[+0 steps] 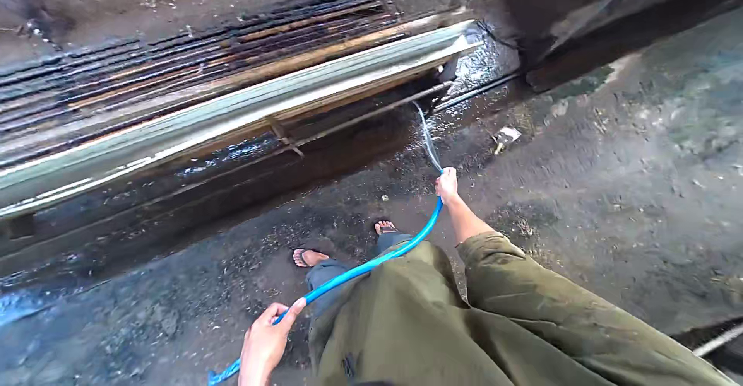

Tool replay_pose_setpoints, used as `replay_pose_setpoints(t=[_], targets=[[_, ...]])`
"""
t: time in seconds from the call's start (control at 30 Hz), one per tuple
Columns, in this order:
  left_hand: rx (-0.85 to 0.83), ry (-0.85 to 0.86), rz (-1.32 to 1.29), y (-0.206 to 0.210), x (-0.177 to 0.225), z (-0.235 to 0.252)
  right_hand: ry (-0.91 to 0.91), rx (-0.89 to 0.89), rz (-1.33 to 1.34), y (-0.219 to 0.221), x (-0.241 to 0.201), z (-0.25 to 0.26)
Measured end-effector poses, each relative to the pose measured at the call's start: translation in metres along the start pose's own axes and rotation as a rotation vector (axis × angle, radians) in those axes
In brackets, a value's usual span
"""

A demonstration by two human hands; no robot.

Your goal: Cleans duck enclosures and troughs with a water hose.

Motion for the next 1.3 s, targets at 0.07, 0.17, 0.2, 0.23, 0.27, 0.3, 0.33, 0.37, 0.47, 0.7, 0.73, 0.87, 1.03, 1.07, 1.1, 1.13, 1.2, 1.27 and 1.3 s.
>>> replay_pose_setpoints(t=[0.07, 0.17, 0.2, 0.23, 0.27, 0.3, 0.33, 0.37, 0.47, 0.7, 0.73, 0.87, 1.03, 1.07, 1.1, 1.13, 1.2, 1.27, 1.3], targets=[[-0.014, 0.001, -0.030, 0.016, 0.025, -0.014, 0.004, -0.014, -0.034, -0.039, 0.008, 0.011], [-0.009, 0.013, -0.069, 0.035, 0.056, -0.032, 0.022, -0.066, -0.071, -0.077, 0.012, 0.020], [-0.009, 0.018, -0.074, 0.042, 0.063, -0.037, 0.025, -0.072, -0.082, -0.086, 0.014, 0.022], [-0.003, 0.024, -0.076, 0.049, 0.067, -0.041, 0.033, -0.075, -0.095, -0.095, 0.017, 0.023], [0.002, 0.026, -0.081, 0.054, 0.071, -0.045, 0.039, -0.083, -0.106, -0.103, 0.020, 0.024], [0.007, 0.026, -0.088, 0.059, 0.072, -0.049, 0.041, -0.095, -0.114, -0.111, 0.023, 0.023], [0.014, 0.029, -0.095, 0.063, 0.072, -0.053, 0.039, -0.096, -0.105, -0.117, 0.027, 0.022], [0.017, 0.030, -0.102, 0.068, 0.072, -0.057, 0.032, -0.084, -0.087, -0.123, 0.030, 0.021], [0.035, 0.028, -0.128, 0.080, 0.064, -0.071, 0.029, -0.067, -0.060, -0.137, 0.040, 0.013], [0.087, 0.018, -0.208, 0.113, 0.017, -0.121, 0.015, -0.051, -0.064, -0.155, 0.071, -0.023], [0.087, 0.016, -0.218, 0.120, 0.009, -0.129, 0.005, -0.052, -0.070, -0.156, 0.075, -0.027], [0.089, 0.007, -0.244, 0.147, -0.019, -0.151, -0.040, -0.074, -0.085, -0.157, 0.089, -0.043], [0.090, 0.012, -0.253, 0.162, -0.038, -0.172, -0.040, -0.144, -0.048, -0.164, 0.103, -0.062], [0.089, 0.016, -0.250, 0.163, -0.040, -0.174, -0.040, -0.159, -0.038, -0.164, 0.104, -0.066], [0.086, 0.020, -0.243, 0.165, -0.041, -0.175, -0.045, -0.163, -0.028, -0.165, 0.104, -0.069], [0.079, 0.021, -0.236, 0.166, -0.043, -0.176, -0.054, -0.156, -0.023, -0.166, 0.104, -0.073], [0.081, 0.011, -0.231, 0.166, -0.043, -0.178, -0.066, -0.117, -0.032, -0.167, 0.105, -0.075], [0.099, 0.002, -0.240, 0.164, -0.042, -0.180, -0.071, -0.106, -0.042, -0.165, 0.106, -0.073], [0.107, 0.002, -0.245, 0.162, -0.041, -0.181, -0.074, -0.106, -0.041, -0.164, 0.105, -0.073]])
Point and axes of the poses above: each hand's wrist, its own z-axis towards the middle knuckle, its own y-axis out of the palm, x = y × z, the point moved 2 cm from there along z, towards the middle knuckle, and after that the axes turned 10 degrees about z, right-handed, at the moved point
